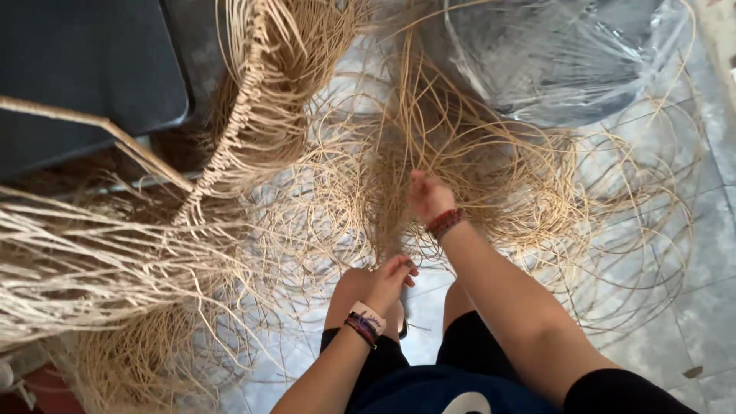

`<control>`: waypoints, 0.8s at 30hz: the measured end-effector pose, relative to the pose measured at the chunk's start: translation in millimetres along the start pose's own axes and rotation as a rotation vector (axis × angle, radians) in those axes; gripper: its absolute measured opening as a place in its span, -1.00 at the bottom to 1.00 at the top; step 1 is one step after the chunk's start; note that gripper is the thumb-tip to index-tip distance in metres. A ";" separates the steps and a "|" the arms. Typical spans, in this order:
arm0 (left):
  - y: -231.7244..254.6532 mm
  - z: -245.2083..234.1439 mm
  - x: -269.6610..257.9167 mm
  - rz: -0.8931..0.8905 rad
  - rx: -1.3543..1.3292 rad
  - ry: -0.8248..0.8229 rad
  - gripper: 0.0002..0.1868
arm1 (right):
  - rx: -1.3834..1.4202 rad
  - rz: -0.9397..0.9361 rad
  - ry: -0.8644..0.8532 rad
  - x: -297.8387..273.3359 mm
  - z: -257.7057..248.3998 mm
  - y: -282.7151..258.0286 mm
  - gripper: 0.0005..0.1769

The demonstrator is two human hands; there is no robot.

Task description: Weaving and tying natural fiber strands onto a metal frame to assemble a decorative lampshade

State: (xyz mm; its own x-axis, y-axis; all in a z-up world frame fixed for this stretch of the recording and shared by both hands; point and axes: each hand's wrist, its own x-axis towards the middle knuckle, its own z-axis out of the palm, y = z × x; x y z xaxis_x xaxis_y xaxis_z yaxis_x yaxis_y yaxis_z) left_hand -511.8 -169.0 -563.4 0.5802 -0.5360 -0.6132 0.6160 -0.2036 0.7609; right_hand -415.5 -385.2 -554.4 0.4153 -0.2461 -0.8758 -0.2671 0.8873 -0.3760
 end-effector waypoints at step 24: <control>263.6 229.0 -241.5 0.284 0.427 -0.385 -0.84 | -0.509 0.026 -0.567 -442.6 -76.6 -173.4 -0.24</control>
State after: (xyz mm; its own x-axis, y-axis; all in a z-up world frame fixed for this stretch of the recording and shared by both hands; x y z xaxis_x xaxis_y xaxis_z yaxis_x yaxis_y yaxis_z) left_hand -611.5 -280.9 -166.2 0.4075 -0.8568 -0.3159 0.1541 -0.2764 0.9486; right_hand -619.6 -460.1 -124.8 0.7498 0.1329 -0.6482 -0.5940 0.5668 -0.5709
